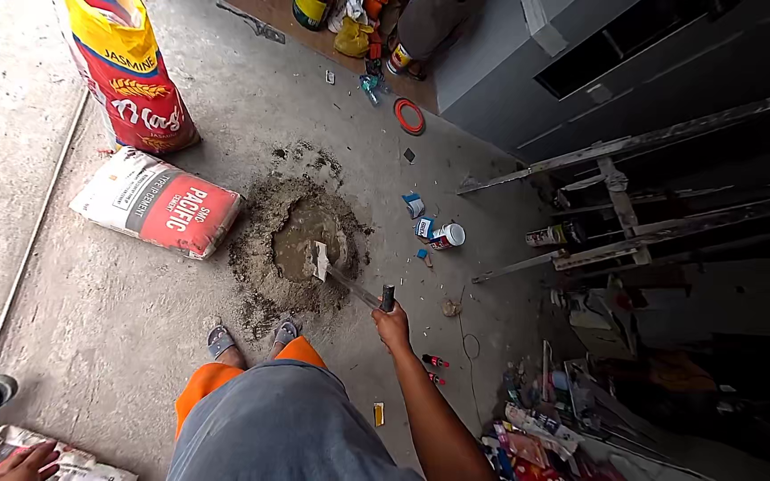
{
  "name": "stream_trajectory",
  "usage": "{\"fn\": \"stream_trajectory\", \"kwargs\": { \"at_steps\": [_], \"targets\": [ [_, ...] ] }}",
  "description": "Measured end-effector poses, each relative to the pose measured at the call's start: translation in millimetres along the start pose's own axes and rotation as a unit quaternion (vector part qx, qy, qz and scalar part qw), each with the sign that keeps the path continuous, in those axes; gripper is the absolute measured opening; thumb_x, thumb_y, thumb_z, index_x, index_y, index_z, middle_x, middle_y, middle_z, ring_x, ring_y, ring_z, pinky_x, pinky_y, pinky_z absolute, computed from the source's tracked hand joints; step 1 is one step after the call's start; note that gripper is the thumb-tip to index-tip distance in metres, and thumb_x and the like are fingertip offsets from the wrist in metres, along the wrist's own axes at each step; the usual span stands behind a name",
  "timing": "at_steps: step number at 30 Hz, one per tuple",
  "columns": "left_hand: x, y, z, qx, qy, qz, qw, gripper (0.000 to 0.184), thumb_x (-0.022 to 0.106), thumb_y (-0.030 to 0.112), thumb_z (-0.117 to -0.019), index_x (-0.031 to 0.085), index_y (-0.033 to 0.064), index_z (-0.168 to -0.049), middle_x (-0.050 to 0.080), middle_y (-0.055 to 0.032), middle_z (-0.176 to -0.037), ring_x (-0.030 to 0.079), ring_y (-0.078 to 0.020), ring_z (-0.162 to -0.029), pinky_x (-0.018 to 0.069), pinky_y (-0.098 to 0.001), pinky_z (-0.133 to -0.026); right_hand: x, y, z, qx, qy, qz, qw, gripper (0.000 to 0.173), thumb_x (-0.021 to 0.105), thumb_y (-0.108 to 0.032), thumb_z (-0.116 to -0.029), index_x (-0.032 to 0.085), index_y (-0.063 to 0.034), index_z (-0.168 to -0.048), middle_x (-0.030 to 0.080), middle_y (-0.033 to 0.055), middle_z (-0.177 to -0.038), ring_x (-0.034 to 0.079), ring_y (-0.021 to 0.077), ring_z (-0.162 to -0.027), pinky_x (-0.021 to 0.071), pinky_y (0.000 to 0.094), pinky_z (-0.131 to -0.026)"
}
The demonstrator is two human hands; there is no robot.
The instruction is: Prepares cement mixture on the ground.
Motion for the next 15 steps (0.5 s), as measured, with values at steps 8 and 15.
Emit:
{"fn": "stream_trajectory", "kwargs": {
  "at_steps": [8,15],
  "targets": [
    [46.3,-3.8,39.4,0.006,0.021,0.025,0.999,0.048,0.047,0.034,-0.1099,0.046,0.0056,-0.149,0.059,-0.0221,-0.137,0.062,-0.0326,-0.114,0.0495,-0.0564,-0.091,-94.4,-47.2,-55.0,-0.192,-0.147,0.380,0.893,0.046,0.067,-0.027,-0.0951,0.060,-0.0111,-0.138,0.071,0.0185,-0.117,0.067,0.0349,-0.113,0.0496,0.0575,-0.100],
    [124.4,-86.7,89.4,-0.068,0.064,0.081,0.992,0.054,0.045,0.038,-0.1093,0.040,0.0071,-0.153,0.056,-0.0221,-0.142,0.061,-0.0337,-0.118,0.0496,-0.0574,-0.092,-121.0,-58.1,-101.0,-0.396,-0.312,0.537,0.677,0.040,0.058,-0.021,-0.0999,0.061,-0.0146,-0.139,0.070,0.0189,-0.122,0.067,0.0380,-0.115,0.0505,0.0597,-0.097]
  ]
}}
Point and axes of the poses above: each hand's wrist, its own z-axis away from the middle knuckle, its own x-axis out of the palm, y = z × x, the point moved 3 cm from there along -z, towards the middle knuckle
